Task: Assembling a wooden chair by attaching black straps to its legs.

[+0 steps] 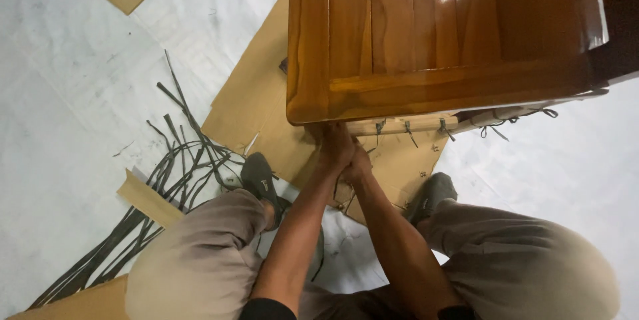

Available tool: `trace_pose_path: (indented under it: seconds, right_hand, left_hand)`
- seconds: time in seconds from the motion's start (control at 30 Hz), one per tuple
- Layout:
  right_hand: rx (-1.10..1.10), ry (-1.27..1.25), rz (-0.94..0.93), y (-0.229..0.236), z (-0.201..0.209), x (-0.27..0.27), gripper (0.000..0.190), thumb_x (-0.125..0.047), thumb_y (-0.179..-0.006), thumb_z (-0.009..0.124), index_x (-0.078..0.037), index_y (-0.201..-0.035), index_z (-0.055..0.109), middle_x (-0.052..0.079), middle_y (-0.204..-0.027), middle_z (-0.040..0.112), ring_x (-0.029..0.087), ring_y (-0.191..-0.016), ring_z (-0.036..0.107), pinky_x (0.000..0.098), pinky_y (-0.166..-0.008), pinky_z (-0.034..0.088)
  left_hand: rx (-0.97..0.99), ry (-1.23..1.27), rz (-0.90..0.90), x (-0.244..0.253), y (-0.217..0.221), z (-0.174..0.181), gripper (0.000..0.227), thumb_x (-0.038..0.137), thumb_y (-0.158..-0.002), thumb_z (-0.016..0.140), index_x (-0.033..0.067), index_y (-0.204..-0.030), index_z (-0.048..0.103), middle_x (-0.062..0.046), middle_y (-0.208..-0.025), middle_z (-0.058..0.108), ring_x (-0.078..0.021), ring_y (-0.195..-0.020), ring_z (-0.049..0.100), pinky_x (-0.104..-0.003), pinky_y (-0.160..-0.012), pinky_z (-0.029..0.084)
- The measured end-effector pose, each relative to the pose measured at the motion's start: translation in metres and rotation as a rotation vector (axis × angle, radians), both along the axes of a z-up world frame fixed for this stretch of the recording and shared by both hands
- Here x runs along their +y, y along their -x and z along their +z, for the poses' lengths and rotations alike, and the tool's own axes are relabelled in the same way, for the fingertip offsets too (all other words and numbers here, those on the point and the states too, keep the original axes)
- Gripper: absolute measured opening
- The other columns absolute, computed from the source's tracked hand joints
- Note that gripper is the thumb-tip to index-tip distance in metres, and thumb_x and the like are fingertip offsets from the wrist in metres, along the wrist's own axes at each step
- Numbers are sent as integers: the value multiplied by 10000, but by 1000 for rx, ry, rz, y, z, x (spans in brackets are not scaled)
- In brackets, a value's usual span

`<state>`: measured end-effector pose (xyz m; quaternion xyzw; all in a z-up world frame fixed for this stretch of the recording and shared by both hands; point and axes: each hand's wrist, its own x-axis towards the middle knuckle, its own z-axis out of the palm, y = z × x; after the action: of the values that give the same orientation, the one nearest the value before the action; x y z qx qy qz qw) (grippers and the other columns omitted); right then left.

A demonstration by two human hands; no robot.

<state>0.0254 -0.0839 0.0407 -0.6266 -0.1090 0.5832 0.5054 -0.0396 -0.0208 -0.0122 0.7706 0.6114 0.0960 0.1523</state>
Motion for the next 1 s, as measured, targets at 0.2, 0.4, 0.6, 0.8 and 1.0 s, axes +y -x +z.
trace_pose_path:
  seconds: [0.2, 0.4, 0.6, 0.8, 1.0]
  right_hand:
    - [-268, -190, 181, -3, -12, 6, 380, -272, -910, 636, -90, -1243, 620, 76, -914, 580, 213, -740, 542, 278, -613, 383]
    - [-546, -379, 360, -18, -26, 1, 467, -265, -881, 607, -50, -1296, 586, 132, -1055, 617, 289, -875, 586, 328, -715, 433]
    - [-820, -559, 551, -31, -37, -6, 555, -258, -853, 577, -10, -1348, 552, 188, -1196, 654, 366, -1009, 630, 378, -818, 483]
    - [-293, 64, 180, -9, -99, -9, 365, -160, -1009, 469, -191, -1263, 729, 117, -987, 775, 266, -675, 723, 348, -676, 586]
    - [-747, 95, 392, -13, -59, -26, 350, -252, -972, 547, -229, -1264, 739, 202, -1141, 743, 466, -1117, 663, 580, -932, 533]
  left_hand:
    - [-187, 63, 37, 5, -6, 5, 237, 199, -886, 550, 40, -1032, 648, -193, -980, 710, -400, -974, 709, -504, -843, 542]
    - [-353, 428, 496, 31, -16, 31, 339, 318, -840, 700, 174, -1147, 679, -65, -1100, 721, -272, -1057, 734, -421, -884, 579]
    - [-373, 132, 198, 6, -5, 53, 173, 194, -951, 535, 92, -1062, 620, -168, -1029, 692, -390, -1041, 697, -525, -890, 521]
    - [-338, 108, 47, -29, 16, 132, 159, 160, -1029, 431, 68, -1055, 558, -203, -1074, 673, -417, -1081, 681, -536, -872, 532]
    - [-196, -381, -35, -46, 34, 91, 190, 279, -841, 723, 172, -923, 589, -70, -962, 716, -258, -951, 734, -399, -696, 567]
